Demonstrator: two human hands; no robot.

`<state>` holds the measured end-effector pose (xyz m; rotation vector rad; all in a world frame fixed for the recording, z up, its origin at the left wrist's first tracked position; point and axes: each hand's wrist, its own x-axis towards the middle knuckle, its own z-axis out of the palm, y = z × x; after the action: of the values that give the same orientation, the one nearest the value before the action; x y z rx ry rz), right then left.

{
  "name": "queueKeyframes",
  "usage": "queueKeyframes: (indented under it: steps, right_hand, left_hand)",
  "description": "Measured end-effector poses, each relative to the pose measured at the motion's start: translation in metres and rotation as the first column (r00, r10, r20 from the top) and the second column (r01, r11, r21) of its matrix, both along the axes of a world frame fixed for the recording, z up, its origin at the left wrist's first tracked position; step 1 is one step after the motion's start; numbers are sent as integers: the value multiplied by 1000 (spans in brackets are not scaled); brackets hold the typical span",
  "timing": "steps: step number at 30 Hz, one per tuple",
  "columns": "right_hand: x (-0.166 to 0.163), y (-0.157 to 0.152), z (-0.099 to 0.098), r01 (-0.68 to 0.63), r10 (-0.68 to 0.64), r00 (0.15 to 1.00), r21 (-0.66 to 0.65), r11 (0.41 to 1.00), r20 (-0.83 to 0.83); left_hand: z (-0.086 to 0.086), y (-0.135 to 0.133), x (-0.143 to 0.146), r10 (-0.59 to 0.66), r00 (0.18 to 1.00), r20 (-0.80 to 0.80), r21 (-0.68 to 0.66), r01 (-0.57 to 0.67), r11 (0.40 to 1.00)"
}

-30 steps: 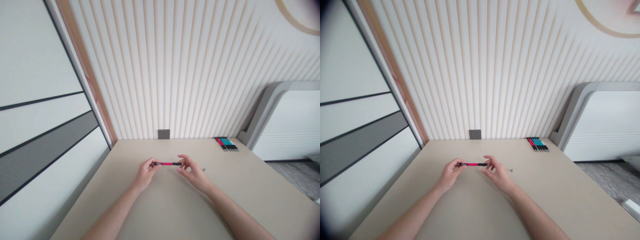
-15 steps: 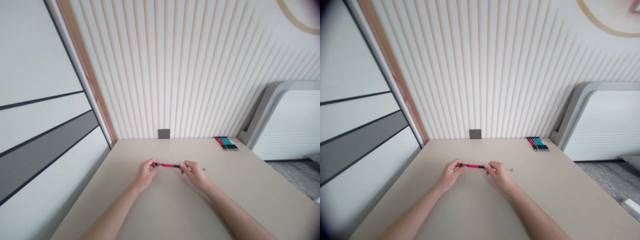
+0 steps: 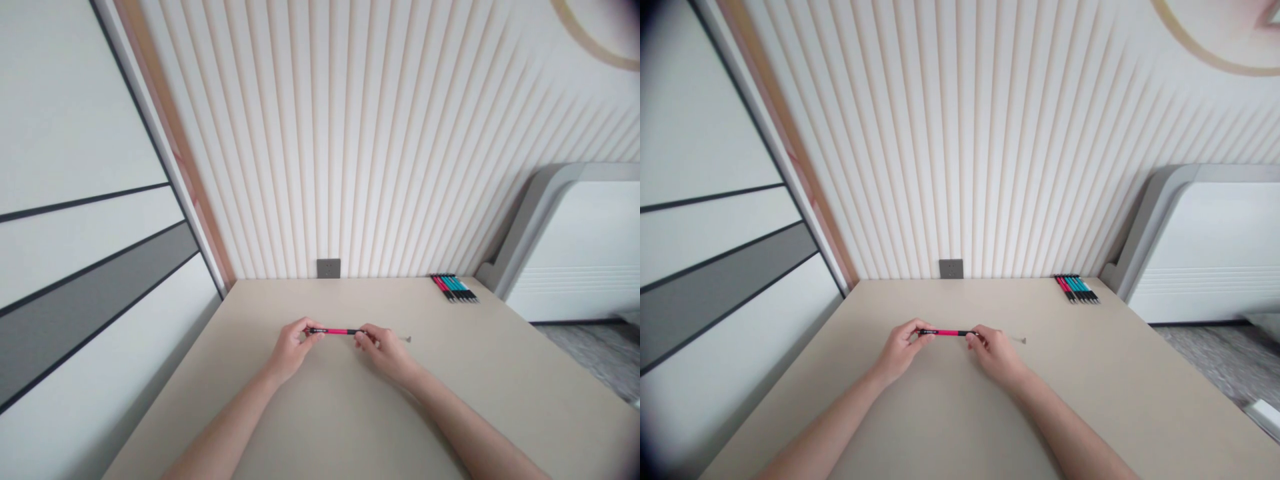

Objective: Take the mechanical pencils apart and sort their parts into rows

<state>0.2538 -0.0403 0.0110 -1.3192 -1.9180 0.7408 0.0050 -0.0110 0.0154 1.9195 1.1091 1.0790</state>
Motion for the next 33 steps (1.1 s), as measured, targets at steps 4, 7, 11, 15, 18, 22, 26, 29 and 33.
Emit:
queueKeyframes:
  steps: [4, 7, 11, 15, 18, 22, 26, 29, 33]
  right_hand:
    - [5, 2, 2, -56, 47, 998, 226, 972, 46]
    - [8, 0, 4, -77, 41, 991, 297, 952, 126]
    - [3, -5, 3, -27, 10, 987, 105, 994, 160]
    - [0, -4, 8, -101, 79, 960, 69, 992, 270]
    - [14, 2, 19, -30, -53, 927, 213, 977, 372]
    - [48, 12, 29, 394, -424, 772, 167, 904, 473]
    - [72, 17, 22, 494, -379, 706, -32, 869, 599]
    - [76, 16, 13, 470, -293, 715, -126, 873, 635]
    - [70, 17, 8, 357, -189, 777, -173, 918, 600]
  left_hand:
    - [1, 0, 0, 8, 1000, -26, 42, -7, 999]
    - [3, -3, 0, -30, 999, -33, 119, 34, 992]
    - [4, -6, 1, -78, 997, -28, 191, 82, 978]
    - [1, -3, 0, 1, 1000, 16, 88, -2, 996]
    - [-2, 1, -1, 76, 992, 96, -11, -75, 997]
    - [-3, 5, 0, 122, 975, 186, -132, -98, 986]
    - [-5, 6, 2, 110, 957, 267, -240, -44, 970]
    - [-5, 7, 3, 121, 928, 353, -277, -20, 961]
    - [-3, 7, 5, 148, 885, 442, -316, -1, 949]
